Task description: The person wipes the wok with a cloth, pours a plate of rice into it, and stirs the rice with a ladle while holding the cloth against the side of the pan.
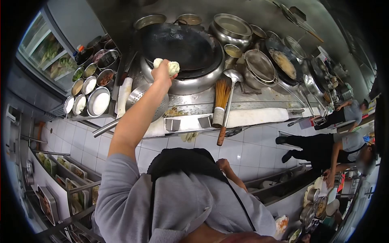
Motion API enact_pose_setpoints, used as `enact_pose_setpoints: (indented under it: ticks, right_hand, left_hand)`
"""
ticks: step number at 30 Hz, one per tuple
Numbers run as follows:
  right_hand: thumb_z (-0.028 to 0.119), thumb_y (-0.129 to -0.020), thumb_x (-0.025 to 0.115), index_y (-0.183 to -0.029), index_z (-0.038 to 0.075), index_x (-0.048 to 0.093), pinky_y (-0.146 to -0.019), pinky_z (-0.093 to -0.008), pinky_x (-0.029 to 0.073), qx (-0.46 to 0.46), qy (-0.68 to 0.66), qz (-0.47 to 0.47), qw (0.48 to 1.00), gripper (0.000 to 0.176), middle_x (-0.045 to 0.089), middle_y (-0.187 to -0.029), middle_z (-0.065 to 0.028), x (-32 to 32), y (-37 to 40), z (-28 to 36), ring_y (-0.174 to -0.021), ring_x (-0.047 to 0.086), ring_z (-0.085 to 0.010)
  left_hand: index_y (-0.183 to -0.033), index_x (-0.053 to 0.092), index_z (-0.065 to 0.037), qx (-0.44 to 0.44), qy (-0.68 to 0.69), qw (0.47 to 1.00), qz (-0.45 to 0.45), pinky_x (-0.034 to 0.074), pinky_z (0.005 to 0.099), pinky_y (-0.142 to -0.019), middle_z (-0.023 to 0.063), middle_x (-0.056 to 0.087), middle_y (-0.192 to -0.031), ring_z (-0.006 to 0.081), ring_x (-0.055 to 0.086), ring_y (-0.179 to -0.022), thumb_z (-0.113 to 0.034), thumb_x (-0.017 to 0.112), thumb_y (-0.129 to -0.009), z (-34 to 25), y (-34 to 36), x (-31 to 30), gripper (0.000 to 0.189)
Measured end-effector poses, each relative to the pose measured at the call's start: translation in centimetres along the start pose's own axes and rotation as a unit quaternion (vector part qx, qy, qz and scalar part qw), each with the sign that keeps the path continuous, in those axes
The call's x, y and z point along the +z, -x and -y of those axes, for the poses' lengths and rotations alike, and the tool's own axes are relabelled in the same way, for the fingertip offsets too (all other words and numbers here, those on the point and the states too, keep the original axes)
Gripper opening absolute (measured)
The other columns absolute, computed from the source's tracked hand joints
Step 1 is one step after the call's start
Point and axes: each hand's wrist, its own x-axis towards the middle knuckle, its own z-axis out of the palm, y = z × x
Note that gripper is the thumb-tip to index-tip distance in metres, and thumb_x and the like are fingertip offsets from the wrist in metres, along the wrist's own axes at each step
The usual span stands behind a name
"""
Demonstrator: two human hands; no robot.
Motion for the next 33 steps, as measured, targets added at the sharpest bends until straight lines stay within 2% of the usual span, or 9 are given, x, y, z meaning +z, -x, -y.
enact_pose_setpoints:
  ticks: [3,7,13,18,23,26,27,30,33]
  right_hand:
    - [0.015,-0.072,0.068,-0.087,0.007,0.066,-0.059,-0.039,0.055,0.136,-0.167,0.073,0.974,0.017,0.063,-0.083,-0.0103,-1.6,1.5,0.8,-0.072,0.065,-0.0251]
    - [0.02,-0.08,0.062,-0.081,0.007,0.061,-0.043,-0.0344,0.051,0.336,-0.457,0.017,0.823,0.013,0.057,-0.067,-0.007,-4.4,3.1,3.1,-0.053,0.058,-0.0181]
    - [0.021,-0.082,0.059,-0.075,0.007,0.057,-0.043,-0.0333,0.049,0.295,-0.478,-0.053,0.826,0.016,0.053,-0.061,-0.0049,-6.4,4.8,5.9,-0.051,0.054,-0.0156]
    - [0.019,-0.083,0.058,-0.075,0.006,0.057,-0.043,-0.0327,0.048,0.253,-0.509,-0.011,0.823,0.016,0.053,-0.062,-0.0054,-5.7,3.8,4.9,-0.051,0.053,-0.0149]
    - [0.021,-0.085,0.058,-0.099,0.007,0.066,-0.045,-0.0342,0.052,0.313,-0.53,0.092,0.783,0.021,0.062,-0.069,-0.0078,-3.0,0.9,3.0,-0.056,0.061,-0.016]
    - [0.022,-0.087,0.058,-0.104,0.006,0.063,-0.047,-0.0335,0.053,0.245,-0.471,0.19,0.826,0.024,0.063,-0.066,-0.0076,-2.7,-1.6,2.7,-0.052,0.062,-0.0161]
    - [0.033,-0.089,0.056,-0.081,0.003,0.068,-0.047,-0.0374,0.05,0.133,-0.404,0.148,0.893,0.033,0.063,-0.064,-0.0058,-2.1,-1.8,2.6,-0.053,0.058,-0.0184]
    - [0.028,-0.085,0.061,-0.088,0.003,0.068,-0.057,-0.0365,0.051,0.016,-0.31,0.12,0.943,0.025,0.06,-0.057,-0.009,-3.6,-4.3,4.8,-0.052,0.062,-0.0201]
    - [0.034,-0.087,0.061,-0.089,0.004,0.068,-0.06,-0.0324,0.051,-0.018,-0.412,0.04,0.91,0.031,0.064,-0.065,-0.0066,-9.2,-5.1,9.0,-0.061,0.062,-0.0159]
  left_hand:
    - [-0.096,0.056,-0.001,0.014,0.026,0.999,0.022,0.054,0.0328,-0.046,0.012,0.066,-0.084,0.0231,0.066,-0.065,-0.014,0.064,-0.078,2.7,-1.4,-0.3,0.024]
    - [-0.092,0.055,-0.003,-0.014,0.09,0.994,0.068,0.051,0.0342,-0.044,0.0111,0.064,-0.079,0.0239,0.064,-0.061,-0.013,0.063,-0.078,5.3,-3.4,-0.8,0.019]
    - [-0.091,0.057,-0.005,-0.061,0.161,0.983,0.067,0.052,0.0359,-0.05,0.0104,0.064,-0.081,0.0245,0.064,-0.067,-0.016,0.063,-0.079,6.2,-3.0,0.7,0.017]
    - [-0.096,0.057,-0.007,-0.057,0.121,0.989,0.056,0.052,0.0359,-0.052,0.0094,0.064,-0.085,0.0235,0.064,-0.068,-0.02,0.065,-0.081,7.1,-2.4,1.4,0.021]
    - [-0.104,0.058,-0.009,-0.097,0.096,0.978,0.159,0.056,0.04,-0.064,0.0084,0.066,-0.091,0.0234,0.066,-0.078,-0.033,0.07,-0.085,7.0,0.4,-1.7,0.033]
    - [-0.113,0.057,-0.007,-0.125,0.07,0.955,0.258,0.058,0.0428,-0.072,0.0104,0.065,-0.096,0.0252,0.067,-0.085,-0.035,0.071,-0.085,7.3,5.6,-7.0,0.042]
    - [-0.116,0.055,-0.006,-0.159,0.052,0.938,0.304,0.058,0.0428,-0.074,0.0118,0.065,-0.098,0.0261,0.067,-0.086,-0.035,0.071,-0.085,6.9,8.1,-9.0,0.046]
    - [-0.121,0.051,-0.002,-0.17,0.039,0.916,0.361,0.057,0.0426,-0.077,0.0159,0.063,-0.104,0.0284,0.067,-0.089,-0.037,0.071,-0.084,7.4,13.1,-13.7,0.055]
    - [-0.12,0.053,-0.002,-0.191,0.018,0.925,0.327,0.056,0.0419,-0.083,0.0148,0.063,-0.108,0.0268,0.066,-0.094,-0.048,0.065,-0.087,9.7,14.9,-18.6,0.057]
